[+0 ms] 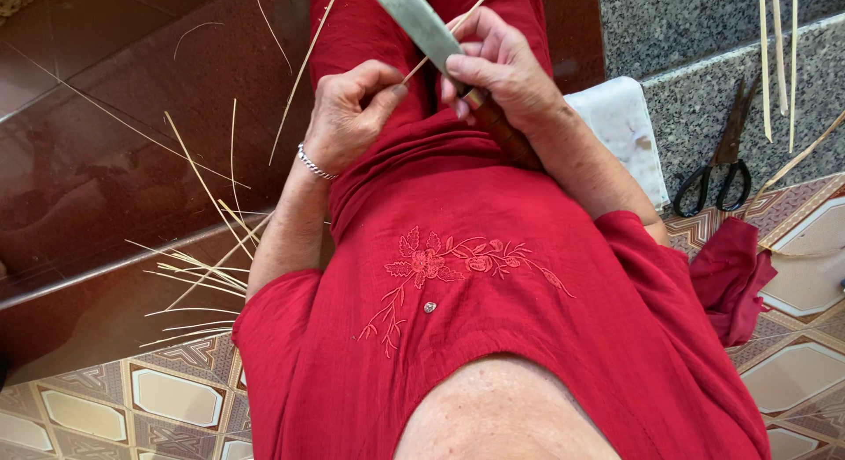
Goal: The person sits on the floor and splits thin bamboo strips with a knife, holding a long bamboo slat against the blade and drawing it through to shave and separate strips, then sets finished strips aside with a pile of completed strips nearby.
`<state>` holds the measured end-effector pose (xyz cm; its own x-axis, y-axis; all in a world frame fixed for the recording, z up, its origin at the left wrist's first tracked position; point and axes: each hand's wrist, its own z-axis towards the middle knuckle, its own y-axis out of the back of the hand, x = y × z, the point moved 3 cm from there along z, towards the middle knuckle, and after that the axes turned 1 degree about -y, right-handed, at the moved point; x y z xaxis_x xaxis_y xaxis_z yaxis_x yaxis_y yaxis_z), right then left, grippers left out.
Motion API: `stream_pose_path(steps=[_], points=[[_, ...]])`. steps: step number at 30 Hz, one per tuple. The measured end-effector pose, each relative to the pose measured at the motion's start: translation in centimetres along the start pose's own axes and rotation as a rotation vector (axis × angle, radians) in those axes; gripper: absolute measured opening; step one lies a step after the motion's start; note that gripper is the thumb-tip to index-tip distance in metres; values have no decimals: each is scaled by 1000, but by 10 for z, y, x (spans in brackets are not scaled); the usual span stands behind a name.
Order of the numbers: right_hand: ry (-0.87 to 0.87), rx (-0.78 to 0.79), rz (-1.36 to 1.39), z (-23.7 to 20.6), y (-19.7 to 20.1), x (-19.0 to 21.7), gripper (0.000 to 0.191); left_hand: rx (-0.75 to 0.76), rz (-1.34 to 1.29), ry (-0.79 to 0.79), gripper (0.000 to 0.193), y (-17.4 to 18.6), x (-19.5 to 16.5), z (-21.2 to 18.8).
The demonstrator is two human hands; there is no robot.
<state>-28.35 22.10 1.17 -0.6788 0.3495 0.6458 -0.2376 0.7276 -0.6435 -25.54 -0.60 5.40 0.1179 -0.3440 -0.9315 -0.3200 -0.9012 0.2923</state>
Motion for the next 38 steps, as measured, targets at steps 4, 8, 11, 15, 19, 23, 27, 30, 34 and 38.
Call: stream_pose_path(steps=[4,8,11,15,19,23,27,30,34,38], points=[[89,-17,16,0,19,13,21,12,52,9,8,14,1,-9],[115,-61,-27,0,32,19,20,16,76,4,8,27,1,-21],[160,-75,-30,0,42,25,20,6,107,-26,8,39,-2,-30],[151,-119,-67,-4,53,29,18,-6,165,20,7,53,0,-43],[228,-116,-53,-4,64,40,22,-43,159,24,7,70,5,-56],[254,-154,-72,-5,76,40,20,-68,198,173,5,93,25,-70],[287,-237,-16,-7,91,48,14,-102,168,193,3,108,37,-75],[317,-223,-75,-7,89,50,15,-85,128,249,2,111,39,-61],[296,-241,-78,-1,68,41,22,56,68,198,28,93,26,-30],[255,-163,-116,10,26,24,24,87,187,-43,19,37,-3,15]])
